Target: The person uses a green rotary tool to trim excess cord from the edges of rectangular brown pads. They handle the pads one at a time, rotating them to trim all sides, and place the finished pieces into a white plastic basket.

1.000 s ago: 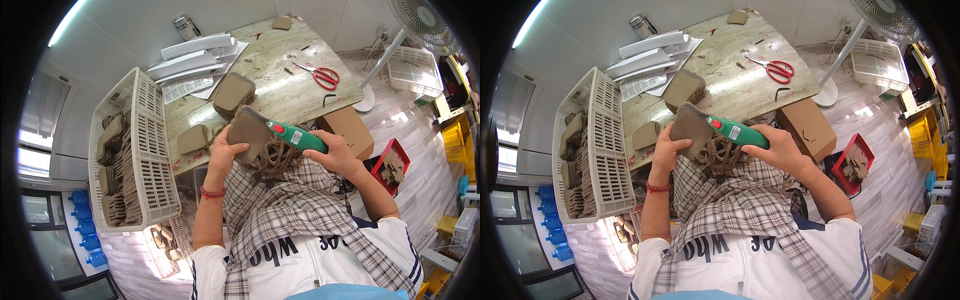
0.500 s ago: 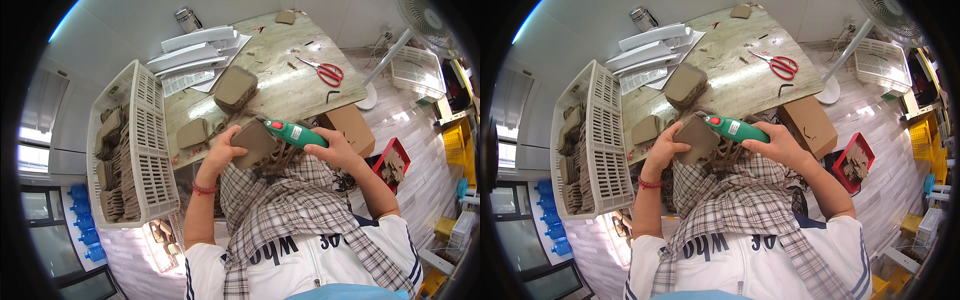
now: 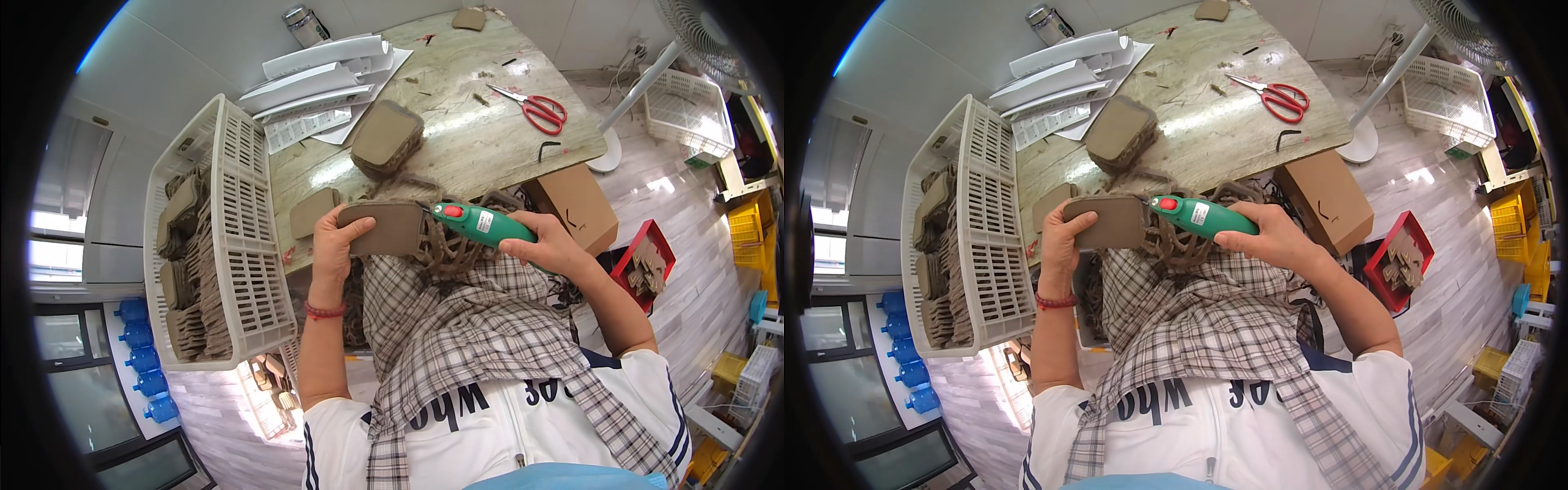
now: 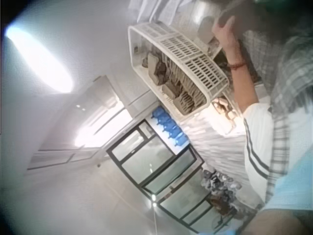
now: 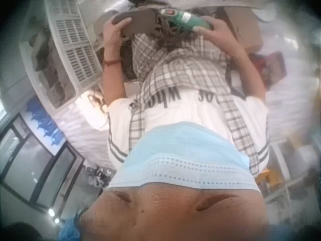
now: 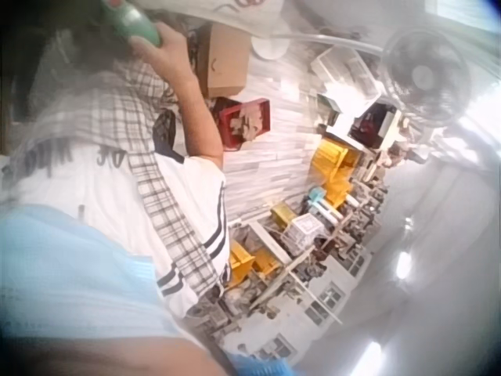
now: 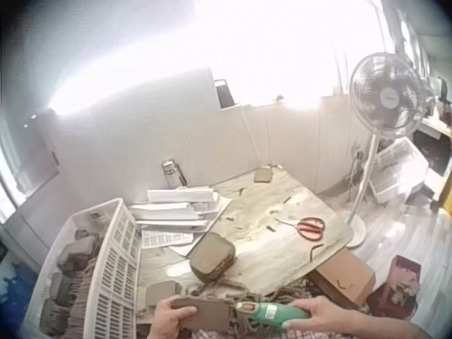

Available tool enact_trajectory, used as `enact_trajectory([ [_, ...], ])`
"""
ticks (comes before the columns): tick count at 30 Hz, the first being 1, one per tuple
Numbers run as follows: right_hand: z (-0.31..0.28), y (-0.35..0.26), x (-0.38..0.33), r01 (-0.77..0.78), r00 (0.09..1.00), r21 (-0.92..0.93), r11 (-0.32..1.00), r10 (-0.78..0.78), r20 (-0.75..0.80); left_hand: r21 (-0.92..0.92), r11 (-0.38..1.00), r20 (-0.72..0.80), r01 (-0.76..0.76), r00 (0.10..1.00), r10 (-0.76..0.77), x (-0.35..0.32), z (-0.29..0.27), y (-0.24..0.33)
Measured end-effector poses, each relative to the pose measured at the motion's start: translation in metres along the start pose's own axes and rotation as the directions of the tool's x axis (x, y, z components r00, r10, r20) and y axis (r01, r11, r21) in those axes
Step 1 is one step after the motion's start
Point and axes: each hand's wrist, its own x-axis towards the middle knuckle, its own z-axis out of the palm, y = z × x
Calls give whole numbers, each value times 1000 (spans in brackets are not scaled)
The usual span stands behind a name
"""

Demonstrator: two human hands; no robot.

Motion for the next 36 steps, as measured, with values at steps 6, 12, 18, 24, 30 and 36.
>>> enact_trajectory([
  [6, -3, 2, -1, -25, 999, -42, 999, 27, 37, 57, 996, 79, 67, 994, -71, 2, -6, 7],
  [12, -1, 0, -3, -20, 998, -98, 995, 26, 57, 87, 992, 94, 87, 991, -95, 0, -1, 9],
  [18, 3, -1, -3, 131, 991, -251, 959, -126, 35, 125, 985, 145, 120, 980, -137, -2, 10, 9],
  [24, 7, -4, -2, 123, 992, -249, 961, -123, 13, 183, 967, 222, 175, 951, -214, -2, 24, 12],
  [30, 11, -14, 5, 126, 992, -244, 962, -116, 53, 298, 931, 292, 213, 908, -301, 2, 26, 11],
  [36, 27, -12, 26, 156, 987, -143, 977, -148, 68, 412, 873, 328, 260, 852, -409, 8, 19, 2],
])
